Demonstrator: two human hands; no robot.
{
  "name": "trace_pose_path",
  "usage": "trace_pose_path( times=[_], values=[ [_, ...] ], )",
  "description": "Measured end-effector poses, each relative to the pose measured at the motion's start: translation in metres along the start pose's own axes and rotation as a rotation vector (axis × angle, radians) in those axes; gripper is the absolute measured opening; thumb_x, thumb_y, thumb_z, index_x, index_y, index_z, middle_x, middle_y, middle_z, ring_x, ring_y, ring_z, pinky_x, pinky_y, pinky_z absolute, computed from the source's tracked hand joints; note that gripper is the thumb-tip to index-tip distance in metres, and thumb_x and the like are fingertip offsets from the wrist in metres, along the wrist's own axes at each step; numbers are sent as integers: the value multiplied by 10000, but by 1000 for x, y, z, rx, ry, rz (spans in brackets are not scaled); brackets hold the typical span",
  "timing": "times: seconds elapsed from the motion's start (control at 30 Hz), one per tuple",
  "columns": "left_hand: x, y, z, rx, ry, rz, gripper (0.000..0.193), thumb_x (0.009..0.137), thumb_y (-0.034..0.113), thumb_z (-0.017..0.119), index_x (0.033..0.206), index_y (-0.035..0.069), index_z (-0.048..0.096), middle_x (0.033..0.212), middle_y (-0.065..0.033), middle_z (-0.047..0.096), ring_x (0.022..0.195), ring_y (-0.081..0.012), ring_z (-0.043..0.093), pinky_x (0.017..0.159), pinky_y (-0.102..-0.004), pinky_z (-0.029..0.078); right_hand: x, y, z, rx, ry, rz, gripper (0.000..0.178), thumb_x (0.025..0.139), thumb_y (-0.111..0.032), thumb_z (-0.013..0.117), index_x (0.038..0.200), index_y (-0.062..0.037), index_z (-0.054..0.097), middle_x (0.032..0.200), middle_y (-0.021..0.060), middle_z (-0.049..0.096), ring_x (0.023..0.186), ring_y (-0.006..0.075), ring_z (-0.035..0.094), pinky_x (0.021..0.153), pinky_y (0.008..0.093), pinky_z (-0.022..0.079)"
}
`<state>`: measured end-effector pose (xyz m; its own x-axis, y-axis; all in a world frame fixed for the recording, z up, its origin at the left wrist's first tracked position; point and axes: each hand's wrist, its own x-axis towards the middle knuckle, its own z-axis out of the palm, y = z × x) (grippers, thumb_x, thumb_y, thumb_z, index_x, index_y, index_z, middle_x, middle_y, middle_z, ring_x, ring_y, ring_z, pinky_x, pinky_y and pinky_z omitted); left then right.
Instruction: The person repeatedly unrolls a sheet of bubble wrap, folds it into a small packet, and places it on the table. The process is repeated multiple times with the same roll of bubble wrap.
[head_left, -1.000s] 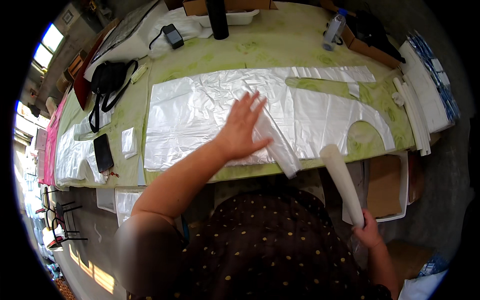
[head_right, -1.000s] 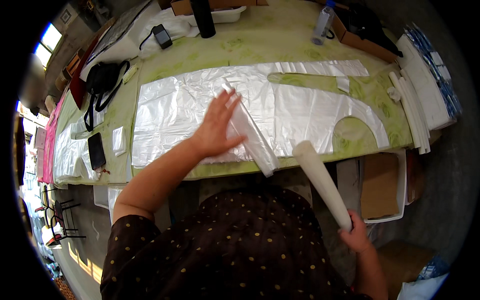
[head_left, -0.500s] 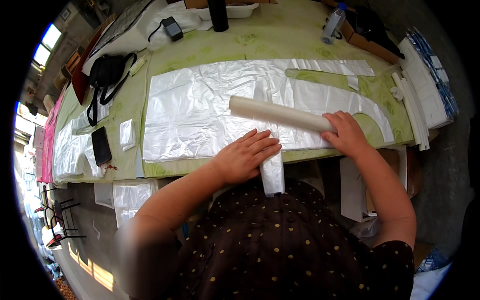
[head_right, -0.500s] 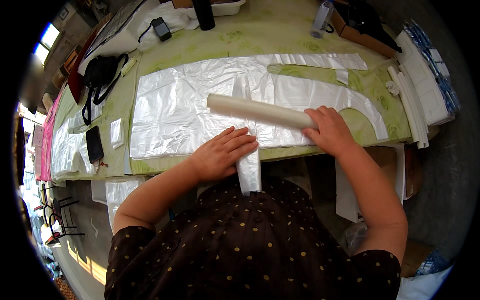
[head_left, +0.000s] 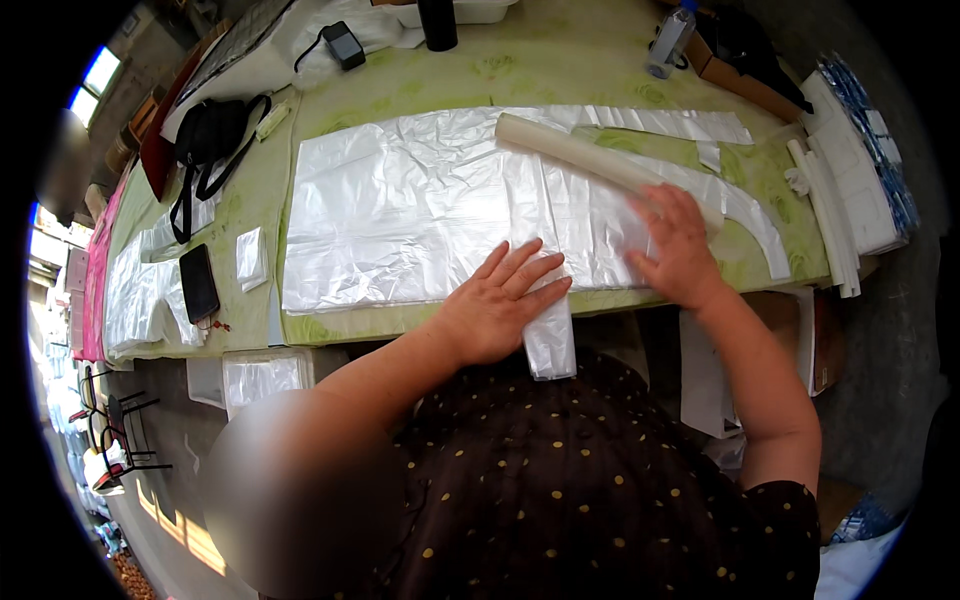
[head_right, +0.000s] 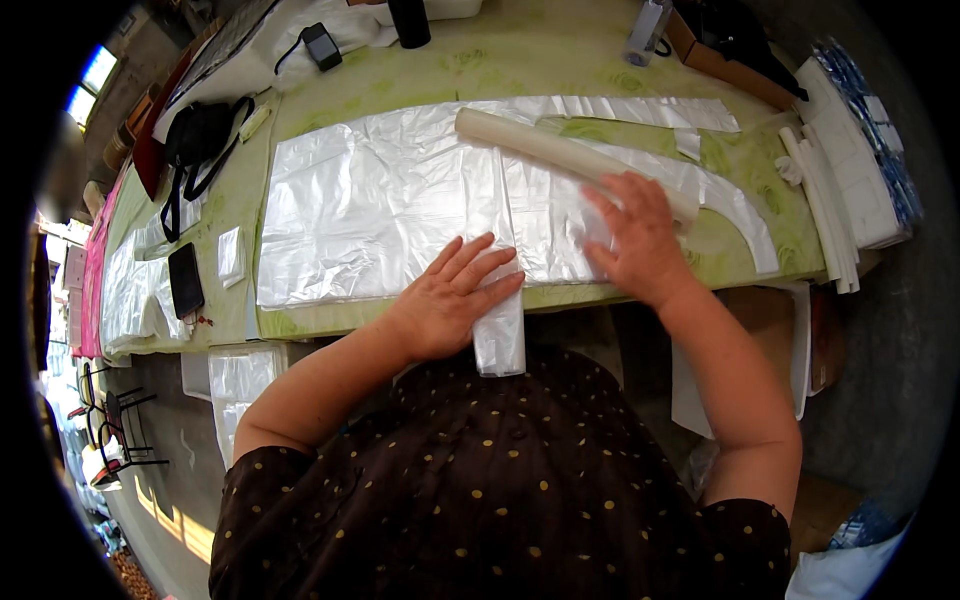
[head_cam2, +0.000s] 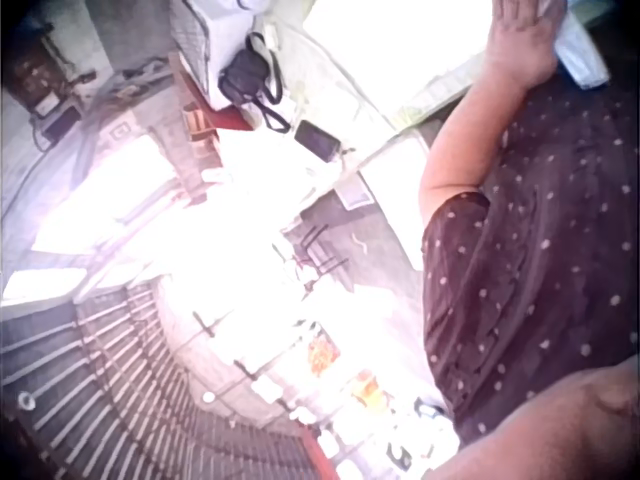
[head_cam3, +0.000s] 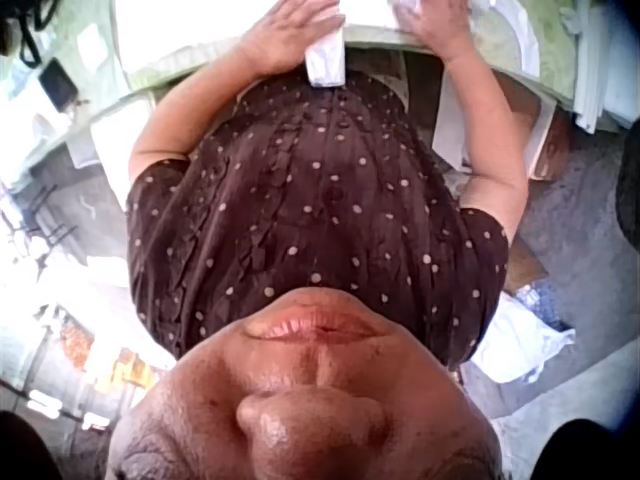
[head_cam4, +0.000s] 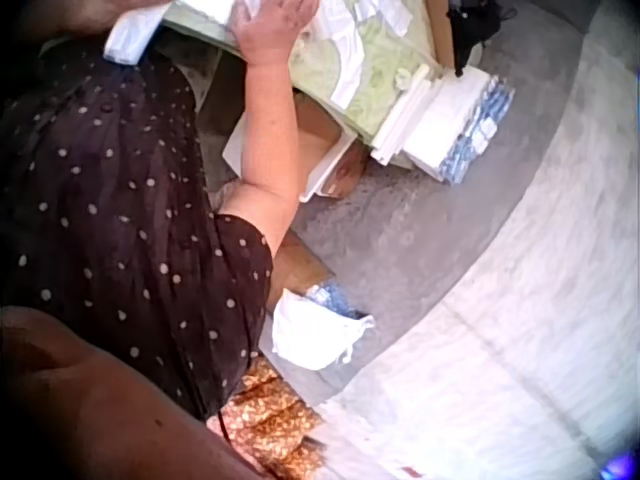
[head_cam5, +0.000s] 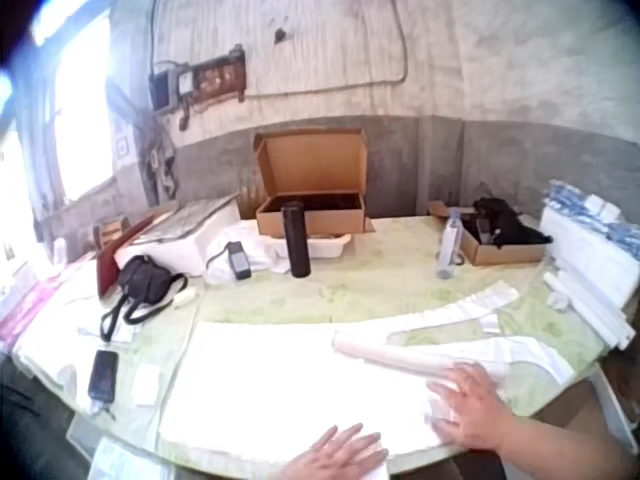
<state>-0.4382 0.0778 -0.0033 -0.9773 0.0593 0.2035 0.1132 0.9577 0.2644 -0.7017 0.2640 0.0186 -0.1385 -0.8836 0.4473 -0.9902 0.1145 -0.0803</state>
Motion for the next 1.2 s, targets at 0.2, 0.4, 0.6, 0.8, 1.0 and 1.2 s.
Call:
trace_pose_path(
  times=[0.2, 0.4, 0.6, 0.8, 1.0, 1.2],
  values=[
    [-3, 3, -2, -61, 184, -169, 865, 797, 326, 780, 1533, 60, 412, 1564, -140, 385, 1511, -392, 287, 1236, -580, 232, -16, -75, 15, 356, -128, -166, 754, 691, -155, 841, 1399, -233, 594, 1458, 75, 498, 1382, 366, 429, 1177, 578, 312],
    [-2, 3, -4, -120, 190, -222, 889, 798, 336, 790, 1538, 48, 391, 1525, -159, 420, 1485, -376, 335, 1232, -542, 262, -3, -88, 25, 412, -76, -191, 676, 711, -138, 822, 1349, -278, 642, 1460, 70, 508, 1378, 374, 431, 1167, 582, 320],
    [-2, 2, -2, -91, 155, -244, 931, 798, 329, 777, 1576, 89, 326, 1514, -140, 440, 1469, -369, 358, 1210, -581, 281, 2, -84, 22, 432, -139, -213, 536, 718, -141, 821, 1227, -259, 702, 1455, 85, 514, 1392, 376, 438, 1183, 583, 298],
    [-1, 2, 0, -126, 118, -264, 974, 777, 315, 819, 1572, 64, 313, 1523, -182, 459, 1469, -352, 374, 1230, -530, 266, 8, -94, 24, 475, -74, -223, 287, 728, -138, 807, 1003, -166, 726, 1384, 107, 560, 1344, 371, 475, 1163, 557, 330],
    [-4, 0, -1, -173, 284, -229, 942, 727, 275, 840, 1538, 111, 389, 1431, -130, 509, 1417, -353, 417, 1213, -558, 282, 11, -89, 29, 565, 21, -189, 145, 738, -148, 800, 852, -141, 712, 1108, 88, 648, 1115, 334, 584, 1013, 454, 430],
    [1, 2, -8, -191, 210, -273, 625, 811, 220, 784, 1379, 127, 542, 1156, -43, 660, 1185, -268, 596, 1154, -525, 359, 18, -81, 38, 730, 5, -21, 159, 742, -107, 770, 880, -135, 698, 970, 81, 662, 980, 315, 608, 927, 423, 463]
  ],
)
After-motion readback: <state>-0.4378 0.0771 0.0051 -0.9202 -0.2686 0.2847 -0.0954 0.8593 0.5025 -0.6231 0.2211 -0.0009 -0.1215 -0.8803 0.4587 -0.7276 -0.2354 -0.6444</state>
